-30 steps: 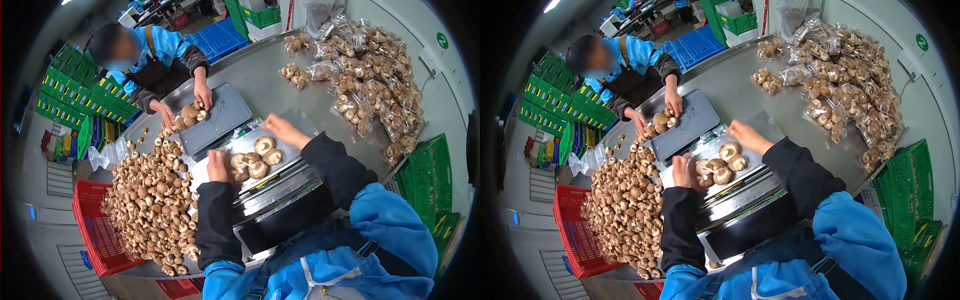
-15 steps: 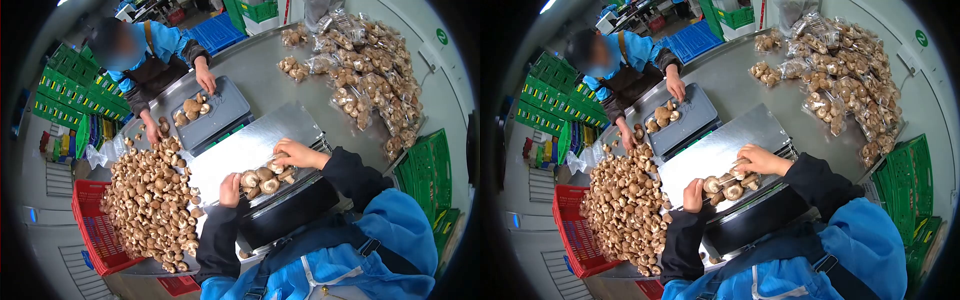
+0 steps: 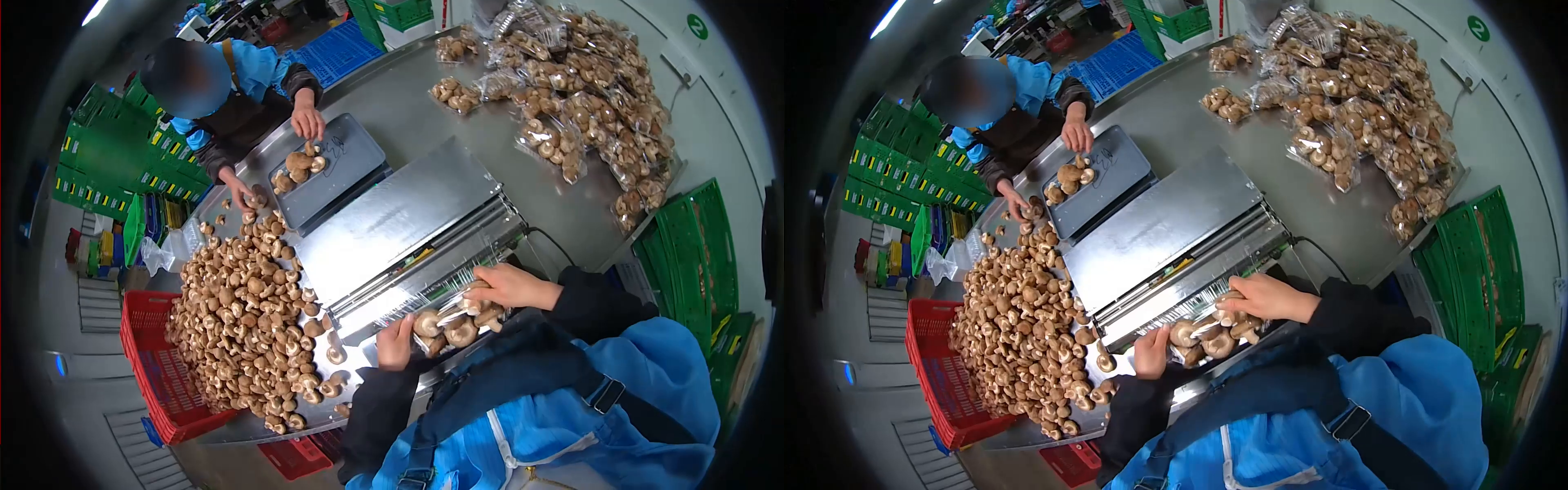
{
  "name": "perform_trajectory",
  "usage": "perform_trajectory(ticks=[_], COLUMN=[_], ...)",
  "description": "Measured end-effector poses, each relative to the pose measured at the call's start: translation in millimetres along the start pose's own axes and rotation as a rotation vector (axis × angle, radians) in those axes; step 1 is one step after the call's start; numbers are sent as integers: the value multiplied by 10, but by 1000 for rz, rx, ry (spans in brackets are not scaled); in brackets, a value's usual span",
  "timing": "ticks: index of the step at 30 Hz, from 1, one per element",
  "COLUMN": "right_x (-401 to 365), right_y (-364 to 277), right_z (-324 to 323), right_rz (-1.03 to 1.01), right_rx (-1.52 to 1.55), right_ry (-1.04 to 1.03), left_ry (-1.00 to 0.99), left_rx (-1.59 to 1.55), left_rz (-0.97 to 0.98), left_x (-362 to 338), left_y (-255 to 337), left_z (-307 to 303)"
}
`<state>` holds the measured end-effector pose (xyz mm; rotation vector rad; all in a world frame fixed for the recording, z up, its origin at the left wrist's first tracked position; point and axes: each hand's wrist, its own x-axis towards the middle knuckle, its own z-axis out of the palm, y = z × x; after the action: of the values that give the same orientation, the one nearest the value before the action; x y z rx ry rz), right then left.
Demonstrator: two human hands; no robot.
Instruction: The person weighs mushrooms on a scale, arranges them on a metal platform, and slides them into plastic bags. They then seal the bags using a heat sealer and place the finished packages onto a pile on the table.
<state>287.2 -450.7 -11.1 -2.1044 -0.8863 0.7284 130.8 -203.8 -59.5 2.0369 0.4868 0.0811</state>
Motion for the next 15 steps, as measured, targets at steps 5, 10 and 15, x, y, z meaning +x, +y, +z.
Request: perform_trajectory(ticks=[5,10,15], right_x=[-84,-301,-650], right_y=[544,774,546], right_z=[448,606,429], right_rz=[196,277,304], right_rx=[-10,283,1234], right_ry=[161,389,439], left_ry=[172,272,419], left_rx=[375,-221,-364], left_rz=[1,-88,-36], left_x=[-117,-458,-489], left_y=[-360,-455,-483], left_z=[375,434,352])
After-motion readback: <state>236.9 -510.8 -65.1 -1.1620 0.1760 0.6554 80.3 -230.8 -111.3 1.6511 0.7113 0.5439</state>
